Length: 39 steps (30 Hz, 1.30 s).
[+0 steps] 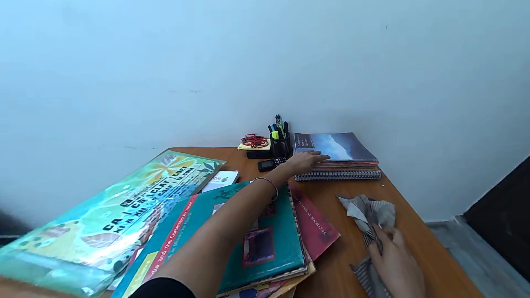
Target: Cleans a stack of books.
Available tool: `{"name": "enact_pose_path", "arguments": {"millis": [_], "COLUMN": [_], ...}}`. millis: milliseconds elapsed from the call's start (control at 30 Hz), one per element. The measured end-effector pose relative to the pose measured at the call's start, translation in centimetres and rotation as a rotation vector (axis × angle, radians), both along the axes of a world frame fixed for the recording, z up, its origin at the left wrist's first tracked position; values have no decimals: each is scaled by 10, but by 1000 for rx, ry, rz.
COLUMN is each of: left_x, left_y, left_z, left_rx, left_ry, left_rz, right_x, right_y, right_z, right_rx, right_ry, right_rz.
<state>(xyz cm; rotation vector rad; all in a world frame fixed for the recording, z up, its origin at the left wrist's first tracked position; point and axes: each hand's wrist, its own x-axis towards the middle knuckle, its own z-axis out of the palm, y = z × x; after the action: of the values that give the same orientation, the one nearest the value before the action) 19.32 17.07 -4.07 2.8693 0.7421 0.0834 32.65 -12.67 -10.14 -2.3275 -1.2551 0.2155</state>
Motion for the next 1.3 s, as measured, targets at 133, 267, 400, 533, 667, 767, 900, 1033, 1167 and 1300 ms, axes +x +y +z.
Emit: {"name": "enact_pose_path", "arguments": {"millis": [133,267,400,533,667,767,900,1033,1167,1300], "left_x": [-3,-5,-3,0,3,4,6,6,3,-33], "left_y": [2,8,6,-1,-9,-12,-18,-20,-13,-35], "left_z": [-2,-6,-4,-4,0,0,-2,-3,0,32], "left_rx": [-6,-20,-31,-28,-53,-58,-59,-58,-151,-362], "left_ry": [-37,-69,-61,-57,-21,-34,-45,-54,-63,-128], "left_rz": [-24,-38,-6,54,119,138,187,203,171,99], "right_x": [0,0,0,-1,1,1,-1,0,2,13], "right_y": [-1,-2,-1,-1,-2,-2,-3,-2,-2,-4], "right_z": [2,1,1,1,-2,-2,0,-2,-5,-10], "right_rx": [-11,19,31,29,35,29,26,36,64,103], "right_ry": [19,23,34,28,32,26,42,25,25,56], "right_rz": [5,16,17,14,21,23,13,4,2,66]}}
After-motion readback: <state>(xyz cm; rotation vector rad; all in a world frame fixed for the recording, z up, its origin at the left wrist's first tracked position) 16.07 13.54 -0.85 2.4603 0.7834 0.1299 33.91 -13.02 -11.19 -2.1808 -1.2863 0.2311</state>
